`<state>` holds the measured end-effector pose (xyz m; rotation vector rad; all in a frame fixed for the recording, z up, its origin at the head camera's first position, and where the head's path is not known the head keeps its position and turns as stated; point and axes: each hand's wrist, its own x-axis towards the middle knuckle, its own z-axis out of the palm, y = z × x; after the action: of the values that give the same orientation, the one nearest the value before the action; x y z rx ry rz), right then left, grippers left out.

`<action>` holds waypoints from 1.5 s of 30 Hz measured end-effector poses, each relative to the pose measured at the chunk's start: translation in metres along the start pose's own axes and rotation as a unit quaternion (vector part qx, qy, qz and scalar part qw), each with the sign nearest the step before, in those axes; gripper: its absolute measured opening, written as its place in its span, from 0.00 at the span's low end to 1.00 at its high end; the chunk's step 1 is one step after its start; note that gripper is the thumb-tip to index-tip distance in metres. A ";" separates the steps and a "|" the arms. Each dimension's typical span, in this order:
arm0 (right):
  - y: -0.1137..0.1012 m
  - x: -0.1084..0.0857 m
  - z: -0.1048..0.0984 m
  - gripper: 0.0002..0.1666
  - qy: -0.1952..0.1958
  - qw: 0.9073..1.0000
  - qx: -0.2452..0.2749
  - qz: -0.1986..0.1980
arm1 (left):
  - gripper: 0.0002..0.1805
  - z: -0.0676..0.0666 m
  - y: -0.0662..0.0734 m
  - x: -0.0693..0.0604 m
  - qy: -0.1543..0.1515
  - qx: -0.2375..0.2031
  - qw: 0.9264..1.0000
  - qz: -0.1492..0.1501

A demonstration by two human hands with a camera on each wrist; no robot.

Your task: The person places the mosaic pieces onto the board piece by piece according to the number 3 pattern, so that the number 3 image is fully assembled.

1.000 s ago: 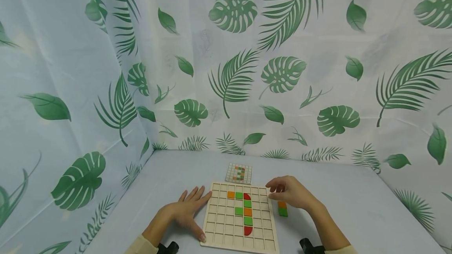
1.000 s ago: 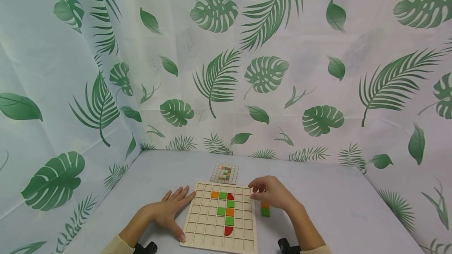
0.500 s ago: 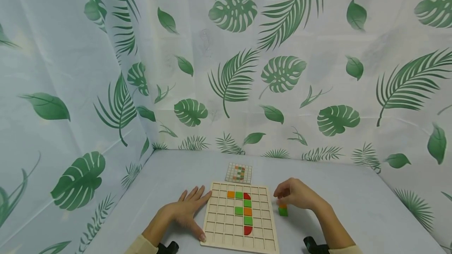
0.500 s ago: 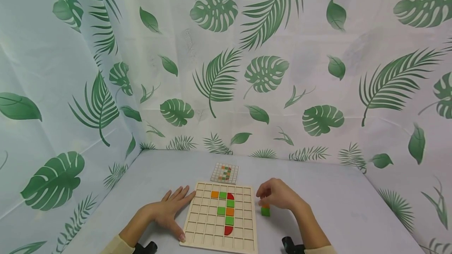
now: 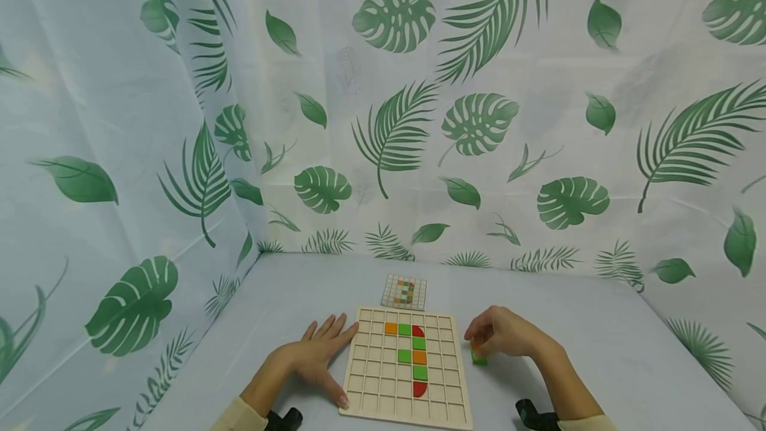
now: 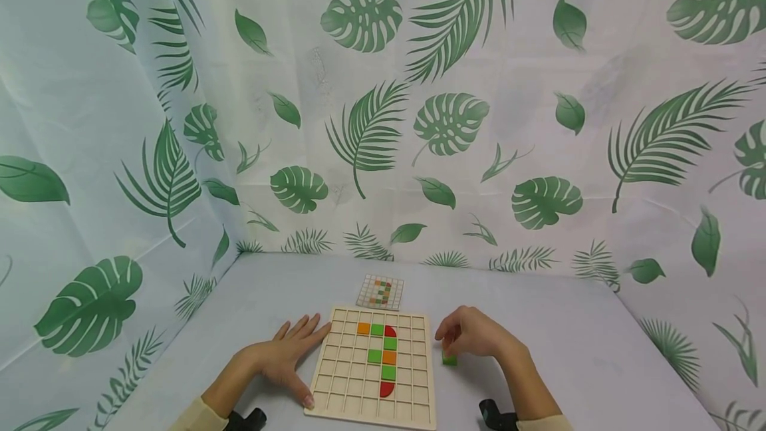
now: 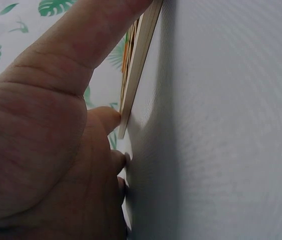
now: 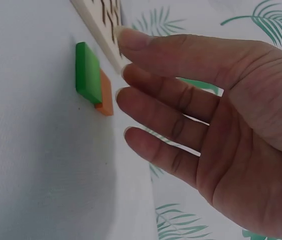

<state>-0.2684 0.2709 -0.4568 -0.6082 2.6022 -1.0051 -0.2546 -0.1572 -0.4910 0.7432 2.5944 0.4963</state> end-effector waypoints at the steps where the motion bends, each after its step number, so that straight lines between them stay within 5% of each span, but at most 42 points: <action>1: 0.000 0.000 0.000 0.14 -0.003 1.000 -0.001 0.000 | 0.76 0.000 0.000 0.000 0.001 0.000 1.000 -0.001; 30: -0.003 0.003 0.013 0.15 -0.030 0.997 -0.078 -0.004 | 0.76 0.003 -0.006 0.004 0.005 0.004 1.000 0.008; 45: -0.008 0.006 0.010 0.11 -0.053 0.998 -0.018 -0.012 | 0.76 0.004 -0.008 0.004 0.005 -0.001 1.000 0.007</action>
<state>-0.2674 0.2568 -0.4589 -0.6827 2.5308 -0.9094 -0.2594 -0.1600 -0.4991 0.7598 2.5982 0.5081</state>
